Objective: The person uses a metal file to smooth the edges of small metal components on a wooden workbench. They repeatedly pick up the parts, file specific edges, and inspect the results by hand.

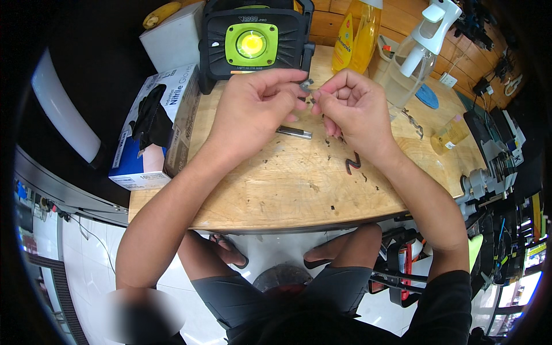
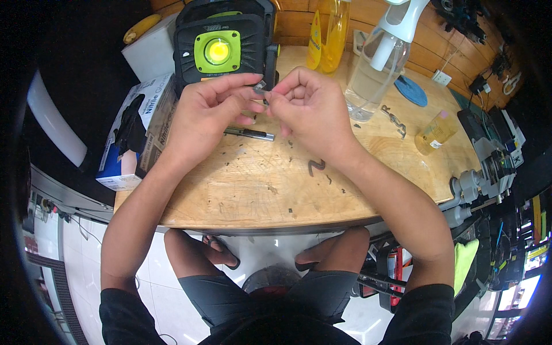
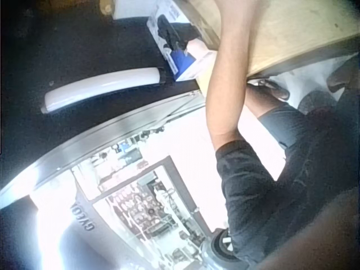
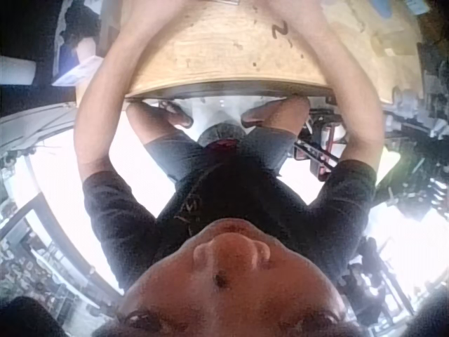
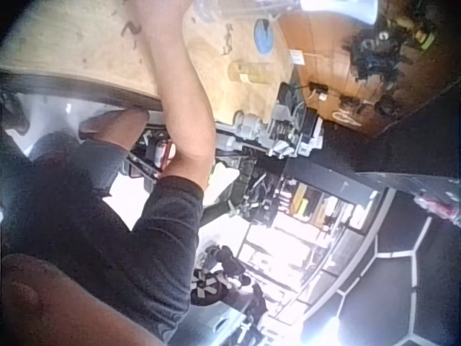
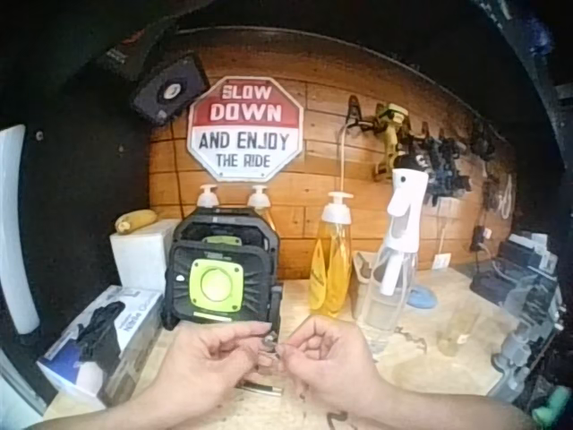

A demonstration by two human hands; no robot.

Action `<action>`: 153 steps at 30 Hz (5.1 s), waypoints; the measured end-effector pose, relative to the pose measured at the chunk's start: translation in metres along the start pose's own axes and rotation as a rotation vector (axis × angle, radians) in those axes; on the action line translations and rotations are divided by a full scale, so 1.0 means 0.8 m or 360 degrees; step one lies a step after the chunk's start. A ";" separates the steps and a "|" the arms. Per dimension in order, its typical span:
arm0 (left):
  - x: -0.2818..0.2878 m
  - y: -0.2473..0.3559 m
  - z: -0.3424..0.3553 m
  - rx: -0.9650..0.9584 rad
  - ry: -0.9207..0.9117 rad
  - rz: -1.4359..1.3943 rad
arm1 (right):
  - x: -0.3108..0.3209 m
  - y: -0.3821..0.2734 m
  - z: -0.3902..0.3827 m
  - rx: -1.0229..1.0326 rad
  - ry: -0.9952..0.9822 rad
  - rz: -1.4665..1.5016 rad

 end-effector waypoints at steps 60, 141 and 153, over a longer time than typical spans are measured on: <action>-0.004 -0.003 -0.005 -0.0227 0.0026 -0.0080 | -0.010 -0.007 -0.012 0.0066 -0.0073 0.0119; 0.003 0.008 -0.008 -0.0349 -0.0001 0.0733 | 0.003 -0.003 0.001 -0.0129 -0.0175 -0.0123; -0.003 0.013 -0.014 -0.0285 -0.0004 0.0502 | -0.010 -0.003 -0.007 -0.0123 -0.0207 0.0095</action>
Point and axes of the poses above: each hand's wrist, its own z-axis towards the middle knuckle, its own x-axis out of the back of the hand, y = z × x, the point moved 5 cm from there along z, towards the middle knuckle, and after that the axes turned 1 degree about y, right-handed, at the moved point
